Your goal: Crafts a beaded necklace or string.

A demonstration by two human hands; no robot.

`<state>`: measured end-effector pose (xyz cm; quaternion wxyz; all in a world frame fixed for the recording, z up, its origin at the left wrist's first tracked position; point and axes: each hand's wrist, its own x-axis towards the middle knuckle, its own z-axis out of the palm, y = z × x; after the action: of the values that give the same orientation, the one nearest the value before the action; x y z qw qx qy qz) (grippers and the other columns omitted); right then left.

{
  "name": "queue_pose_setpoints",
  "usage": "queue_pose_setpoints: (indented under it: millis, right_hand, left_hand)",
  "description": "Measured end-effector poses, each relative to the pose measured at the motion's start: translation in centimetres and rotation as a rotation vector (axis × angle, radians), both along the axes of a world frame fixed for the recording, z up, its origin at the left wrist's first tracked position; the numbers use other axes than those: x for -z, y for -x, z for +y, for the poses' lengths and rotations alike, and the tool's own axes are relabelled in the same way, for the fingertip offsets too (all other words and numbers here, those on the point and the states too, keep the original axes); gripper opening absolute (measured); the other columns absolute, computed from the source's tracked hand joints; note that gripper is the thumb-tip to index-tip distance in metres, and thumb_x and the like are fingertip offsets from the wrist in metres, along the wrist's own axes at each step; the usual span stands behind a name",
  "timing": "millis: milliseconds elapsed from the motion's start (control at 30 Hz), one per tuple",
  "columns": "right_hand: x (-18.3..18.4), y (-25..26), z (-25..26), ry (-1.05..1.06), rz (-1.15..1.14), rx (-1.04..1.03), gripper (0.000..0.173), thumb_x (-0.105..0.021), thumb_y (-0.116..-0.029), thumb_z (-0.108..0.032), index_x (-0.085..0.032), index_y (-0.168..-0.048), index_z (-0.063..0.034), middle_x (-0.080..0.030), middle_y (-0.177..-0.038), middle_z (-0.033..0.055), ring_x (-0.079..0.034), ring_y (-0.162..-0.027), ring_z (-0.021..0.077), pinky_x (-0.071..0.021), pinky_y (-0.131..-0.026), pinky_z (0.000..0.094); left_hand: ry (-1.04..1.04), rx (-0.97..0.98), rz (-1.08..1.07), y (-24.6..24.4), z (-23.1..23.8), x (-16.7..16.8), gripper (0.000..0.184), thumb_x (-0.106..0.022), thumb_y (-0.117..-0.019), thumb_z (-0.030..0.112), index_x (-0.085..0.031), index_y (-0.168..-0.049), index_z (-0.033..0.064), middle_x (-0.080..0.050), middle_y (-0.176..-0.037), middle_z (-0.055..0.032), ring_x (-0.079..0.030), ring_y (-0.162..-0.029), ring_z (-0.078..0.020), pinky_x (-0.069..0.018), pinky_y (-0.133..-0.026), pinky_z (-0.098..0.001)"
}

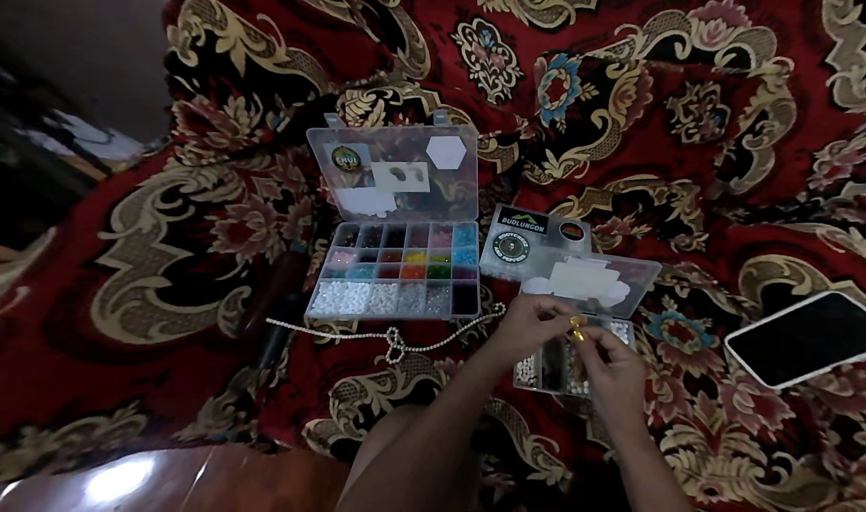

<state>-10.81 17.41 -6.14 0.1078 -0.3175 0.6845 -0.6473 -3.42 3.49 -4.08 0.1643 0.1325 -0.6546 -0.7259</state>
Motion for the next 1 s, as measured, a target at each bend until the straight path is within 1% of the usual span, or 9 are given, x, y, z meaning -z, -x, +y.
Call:
queue_pose_setpoints:
  millis: [133, 233, 367, 467, 567, 633, 767, 833, 1000]
  right_hand:
    - [-0.4, -0.1, 0.1, 0.012, -0.073, -0.043, 0.021, -0.057, -0.0988, -0.006, -0.070, -0.108, 0.0065, -0.072, -0.076, -0.0030, -0.062, -0.053, -0.0011, -0.0551, -0.050, 0.0156]
    - [-0.4, 0.0, 0.3, 0.026, -0.124, -0.085, 0.024, -0.051, -0.1013, -0.008, -0.068, -0.111, 0.0060, -0.073, -0.080, -0.0014, -0.066, -0.055, 0.0030, -0.0587, -0.051, 0.0195]
    - [-0.5, -0.1, 0.3, 0.058, -0.156, -0.101, 0.022, -0.054, -0.1000, -0.007, -0.067, -0.113, 0.0062, -0.073, -0.083, -0.0004, -0.066, -0.057, 0.0037, -0.0586, -0.051, 0.0199]
    - [-0.6, -0.1, 0.2, 0.040, -0.140, -0.103, 0.015, -0.058, -0.0964, -0.004, -0.070, -0.102, 0.0022, -0.074, -0.079, -0.0013, -0.065, -0.055, 0.0026, -0.0572, -0.051, 0.0181]
    - [-0.6, 0.0, 0.4, 0.022, -0.125, -0.105, 0.015, -0.058, -0.0962, -0.004, -0.071, -0.100, 0.0019, -0.073, -0.077, -0.0019, -0.065, -0.054, 0.0025, -0.0571, -0.051, 0.0180]
    - [-0.6, 0.1, 0.5, 0.019, -0.119, -0.107, 0.015, -0.058, -0.0961, -0.004, -0.071, -0.100, 0.0020, -0.073, -0.076, -0.0016, -0.066, -0.055, 0.0029, -0.0571, -0.051, 0.0182]
    - [-0.8, 0.1, 0.6, 0.000, -0.099, -0.099, 0.015, -0.059, -0.0938, -0.003, -0.071, -0.099, 0.0023, -0.073, -0.076, -0.0021, -0.066, -0.056, 0.0019, -0.0572, -0.051, 0.0175]
    - [-0.8, 0.1, 0.6, -0.008, -0.098, -0.098, 0.015, -0.059, -0.0937, -0.003, -0.072, -0.099, 0.0023, -0.073, -0.076, -0.0017, -0.066, -0.057, 0.0021, -0.0576, -0.052, 0.0175]
    - [-0.7, 0.2, 0.6, -0.011, -0.076, -0.095, 0.016, -0.058, -0.0944, -0.004, -0.072, -0.099, 0.0018, -0.073, -0.075, -0.0025, -0.066, -0.057, 0.0016, -0.0571, -0.052, 0.0172]
  left_hand:
    - [0.045, -0.033, 0.077, 0.1, -0.1, 0.6, 0.015, -0.061, -0.0961, 0.005, -0.072, -0.101, -0.0036, -0.069, -0.106, -0.0058, -0.066, -0.092, -0.0056, -0.0573, -0.081, -0.0239]
    - [0.088, -0.052, 0.127, 0.2, -0.2, 0.8, 0.014, -0.062, -0.0947, 0.004, -0.073, -0.098, -0.0040, -0.069, -0.112, -0.0091, -0.065, -0.105, -0.0085, -0.0557, -0.090, -0.0258]
    - [0.106, -0.039, 0.096, 0.1, -0.3, 0.4, 0.015, -0.062, -0.0941, 0.004, -0.074, -0.098, -0.0035, -0.069, -0.114, -0.0093, -0.065, -0.104, -0.0084, -0.0558, -0.088, -0.0252]
    - [0.140, -0.020, 0.038, -0.1, -0.7, 0.2, 0.016, -0.062, -0.0965, 0.007, -0.074, -0.102, -0.0036, -0.069, -0.111, -0.0091, -0.066, -0.098, -0.0073, -0.0564, -0.085, -0.0241]
    - [0.376, -0.054, -0.112, -0.6, -1.8, -0.3, 0.020, -0.064, -0.0987, 0.015, -0.075, -0.108, 0.0010, -0.071, -0.106, -0.0090, -0.067, -0.094, -0.0092, -0.0554, -0.086, -0.0265]
    - [0.623, -0.030, -0.290, -1.1, -2.7, -0.8, 0.024, -0.065, -0.0995, 0.023, -0.076, -0.111, 0.0061, -0.071, -0.105, -0.0108, -0.068, -0.094, -0.0177, -0.0546, -0.089, -0.0363]
    - [0.924, 0.151, -0.602, -1.0, -3.2, -1.2, 0.025, -0.060, -0.1016, 0.021, -0.076, -0.113, 0.0045, -0.069, -0.119, -0.0209, -0.063, -0.117, -0.0374, -0.0432, -0.105, -0.0570]
    - [0.988, 0.190, -0.690, -0.5, -2.7, -1.2, 0.026, -0.055, -0.1038, 0.019, -0.075, -0.114, 0.0039, -0.065, -0.125, -0.0224, -0.058, -0.124, -0.0392, -0.0394, -0.108, -0.0583]
    - [1.044, 0.106, -0.820, 0.4, -1.0, -1.7, 0.026, -0.053, -0.1042, 0.012, -0.072, -0.117, -0.0014, -0.061, -0.132, -0.0237, -0.055, -0.128, -0.0395, -0.0410, -0.107, -0.0554]
